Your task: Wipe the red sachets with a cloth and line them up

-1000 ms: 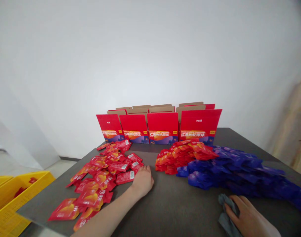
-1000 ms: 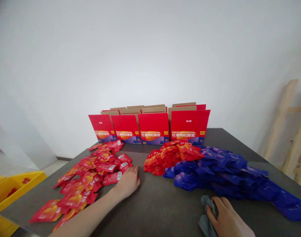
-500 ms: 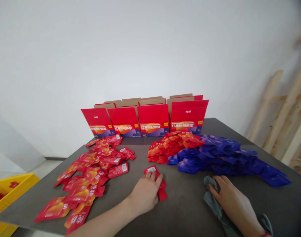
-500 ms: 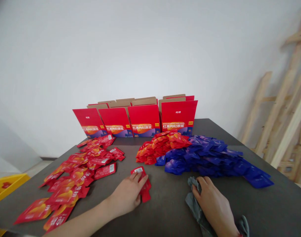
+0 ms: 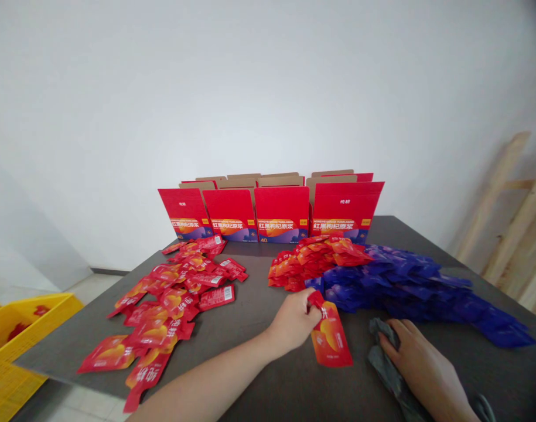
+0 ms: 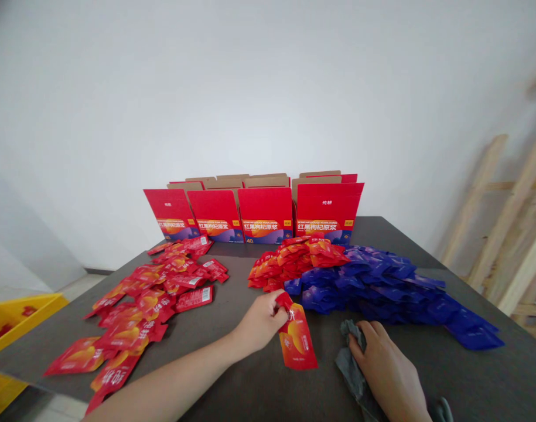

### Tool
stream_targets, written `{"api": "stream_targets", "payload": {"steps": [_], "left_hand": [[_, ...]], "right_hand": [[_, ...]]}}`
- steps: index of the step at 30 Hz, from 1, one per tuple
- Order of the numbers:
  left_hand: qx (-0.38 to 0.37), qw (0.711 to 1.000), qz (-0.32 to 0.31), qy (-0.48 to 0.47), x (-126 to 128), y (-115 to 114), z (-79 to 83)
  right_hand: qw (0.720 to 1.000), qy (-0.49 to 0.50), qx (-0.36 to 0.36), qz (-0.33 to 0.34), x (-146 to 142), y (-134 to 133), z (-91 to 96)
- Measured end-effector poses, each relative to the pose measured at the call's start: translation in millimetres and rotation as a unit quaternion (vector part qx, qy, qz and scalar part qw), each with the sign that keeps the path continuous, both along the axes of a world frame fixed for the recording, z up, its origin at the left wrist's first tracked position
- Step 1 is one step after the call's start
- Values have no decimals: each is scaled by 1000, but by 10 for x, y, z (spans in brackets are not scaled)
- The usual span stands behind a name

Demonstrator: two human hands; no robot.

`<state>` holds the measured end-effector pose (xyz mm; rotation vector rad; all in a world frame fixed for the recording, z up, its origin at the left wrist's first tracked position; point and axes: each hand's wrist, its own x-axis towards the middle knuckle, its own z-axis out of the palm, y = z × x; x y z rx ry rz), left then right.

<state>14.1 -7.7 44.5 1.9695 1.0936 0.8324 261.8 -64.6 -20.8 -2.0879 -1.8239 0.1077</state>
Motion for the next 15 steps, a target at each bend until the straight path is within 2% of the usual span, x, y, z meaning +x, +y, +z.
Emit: {"api": "stream_targets", "payload": {"steps": [1, 3, 5, 6, 7, 11, 13, 15], "left_hand": [[-61, 996, 15, -63, 56, 0, -98], [-176, 967, 43, -179, 122, -15, -277], [-255, 928, 73, -263, 102, -35, -386], [-277, 917, 75, -276, 57, -41, -407], [-285, 918, 69, -268, -5, -42, -410], [-247, 960, 24, -125, -261, -7, -364], [-249, 963, 20, -100, -290, -3, -381], [-270, 955, 13, -119, -239, -29, -436]], "right_hand": [[1000, 3, 2, 1, 4, 2, 11], [1000, 8, 12, 4, 28, -7, 45], [1000, 8, 25, 5, 69, -44, 95], [1000, 7, 29, 5, 89, -72, 127], [999, 7, 32, 6, 102, -107, 161], [998, 16, 50, 16, -25, -265, 311], [997, 14, 69, 37, -251, -324, 370], [993, 3, 86, 76, -557, -342, 405]]}}
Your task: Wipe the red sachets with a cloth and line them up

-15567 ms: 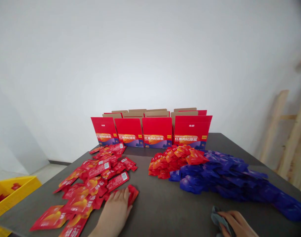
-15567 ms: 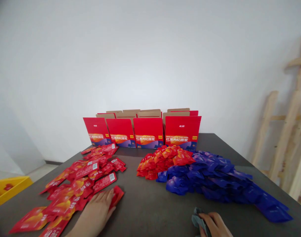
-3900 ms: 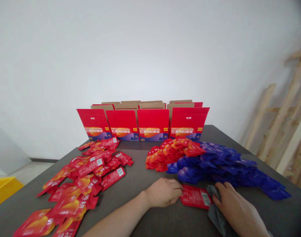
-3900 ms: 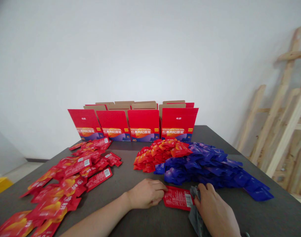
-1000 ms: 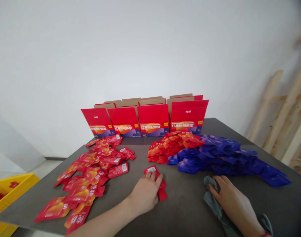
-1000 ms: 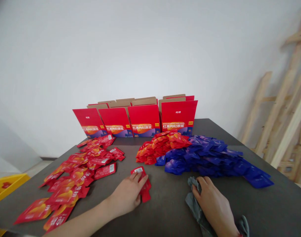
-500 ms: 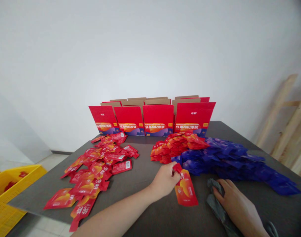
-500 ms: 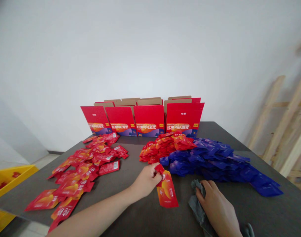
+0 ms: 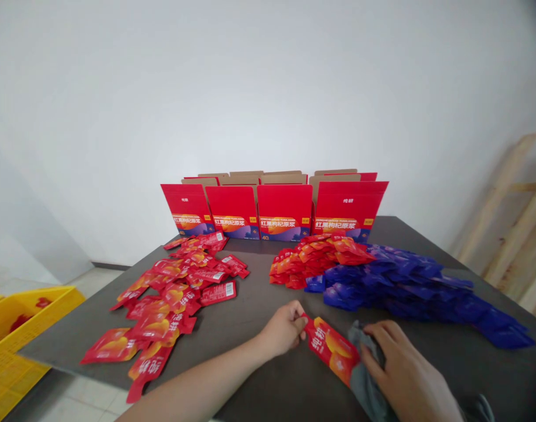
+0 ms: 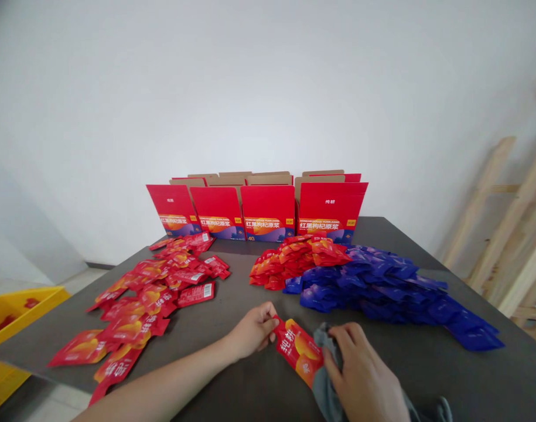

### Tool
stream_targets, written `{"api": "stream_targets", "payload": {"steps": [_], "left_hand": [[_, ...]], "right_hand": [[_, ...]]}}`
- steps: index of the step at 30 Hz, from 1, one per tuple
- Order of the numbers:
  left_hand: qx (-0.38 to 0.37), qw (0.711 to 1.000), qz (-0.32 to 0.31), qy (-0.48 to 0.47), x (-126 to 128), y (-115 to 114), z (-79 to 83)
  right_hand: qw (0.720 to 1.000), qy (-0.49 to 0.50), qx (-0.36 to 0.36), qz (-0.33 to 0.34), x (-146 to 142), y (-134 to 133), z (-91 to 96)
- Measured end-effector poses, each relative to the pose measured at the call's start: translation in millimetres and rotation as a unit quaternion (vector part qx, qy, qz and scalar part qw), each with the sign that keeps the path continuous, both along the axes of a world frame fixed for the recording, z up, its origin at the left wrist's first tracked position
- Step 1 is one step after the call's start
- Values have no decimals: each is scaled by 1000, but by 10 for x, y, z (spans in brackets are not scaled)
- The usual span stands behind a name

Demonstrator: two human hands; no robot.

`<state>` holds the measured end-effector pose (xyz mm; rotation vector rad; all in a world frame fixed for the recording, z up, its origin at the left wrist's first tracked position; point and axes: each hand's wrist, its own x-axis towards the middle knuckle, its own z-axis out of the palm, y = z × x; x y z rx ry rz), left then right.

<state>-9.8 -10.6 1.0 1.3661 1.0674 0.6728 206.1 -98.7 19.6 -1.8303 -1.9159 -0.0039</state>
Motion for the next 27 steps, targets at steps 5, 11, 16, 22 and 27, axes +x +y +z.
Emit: {"api": "stream_targets", "payload": {"steps": [5, 11, 16, 22, 27], "left_hand": [[17, 999, -34, -38, 158, -105, -145], [28, 996, -73, 34, 107, -126, -119], [30, 995, -76, 65, 96, -127, -63], [-51, 996, -74, -12, 107, -74, -109], [-64, 993, -93, -31, 72, -47, -131]], "right_hand": [[995, -89, -8, 35, -565, 116, -50], [995, -96, -33, -10, -192, 80, -260], [992, -91, -57, -59, 398, -20, -332], [998, -41, -50, -11, -18, 15, -147], [995, -76, -40, 40, -416, 70, -216]]}}
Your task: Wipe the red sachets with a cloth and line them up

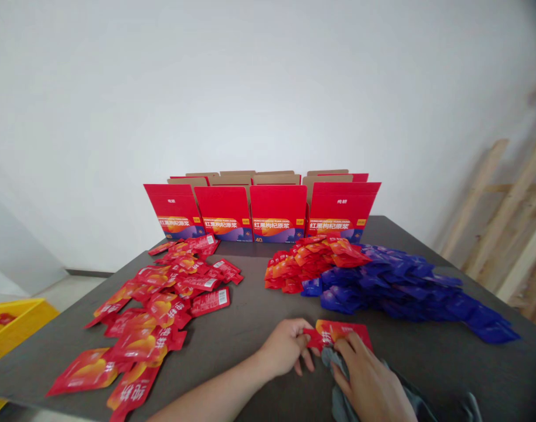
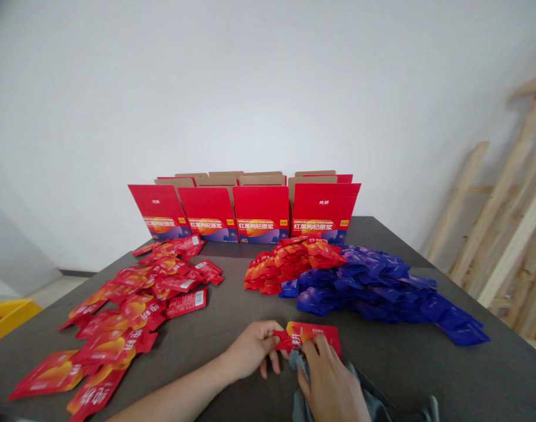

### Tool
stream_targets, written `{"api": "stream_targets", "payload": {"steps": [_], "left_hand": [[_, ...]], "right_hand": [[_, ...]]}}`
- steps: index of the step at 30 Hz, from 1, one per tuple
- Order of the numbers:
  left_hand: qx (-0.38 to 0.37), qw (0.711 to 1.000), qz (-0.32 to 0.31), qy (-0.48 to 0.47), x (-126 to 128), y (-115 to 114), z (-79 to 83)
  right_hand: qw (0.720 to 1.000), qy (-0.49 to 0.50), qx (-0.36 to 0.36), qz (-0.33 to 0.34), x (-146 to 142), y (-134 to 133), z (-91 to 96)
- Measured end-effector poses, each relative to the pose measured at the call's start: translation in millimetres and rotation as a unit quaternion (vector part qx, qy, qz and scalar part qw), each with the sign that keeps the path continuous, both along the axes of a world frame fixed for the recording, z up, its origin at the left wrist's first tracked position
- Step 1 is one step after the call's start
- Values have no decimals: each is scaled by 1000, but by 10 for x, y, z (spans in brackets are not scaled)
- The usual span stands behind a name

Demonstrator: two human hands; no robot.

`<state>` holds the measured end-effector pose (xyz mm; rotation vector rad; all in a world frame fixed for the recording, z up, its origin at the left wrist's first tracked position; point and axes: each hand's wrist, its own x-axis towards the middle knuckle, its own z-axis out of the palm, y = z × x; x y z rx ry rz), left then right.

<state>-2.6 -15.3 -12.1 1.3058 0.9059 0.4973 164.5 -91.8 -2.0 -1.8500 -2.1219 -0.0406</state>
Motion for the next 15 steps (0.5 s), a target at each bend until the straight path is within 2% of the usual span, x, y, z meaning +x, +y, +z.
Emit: {"api": "stream_targets", "payload": {"steps": [2, 5, 8, 10, 15], "left_hand": [[-5, 1000, 1, 8, 0, 4, -17], [-18, 1000, 2, 13, 16, 12, -41], [-28, 999, -2, 21, 30, 12, -51], [-12, 1000, 2, 24, 25, 1, -50], [128, 990, 24, 54, -32, -13, -57]], "right_hand": [[999, -10, -12, -31, 136, 2, -82], [997, -22, -18, -76, 507, 10, -192], [994, -33, -10, -104, 808, 58, -200], [994, -27, -2, -106, 890, 108, -110], [991, 37, 16, -129, 778, 219, 307]]}}
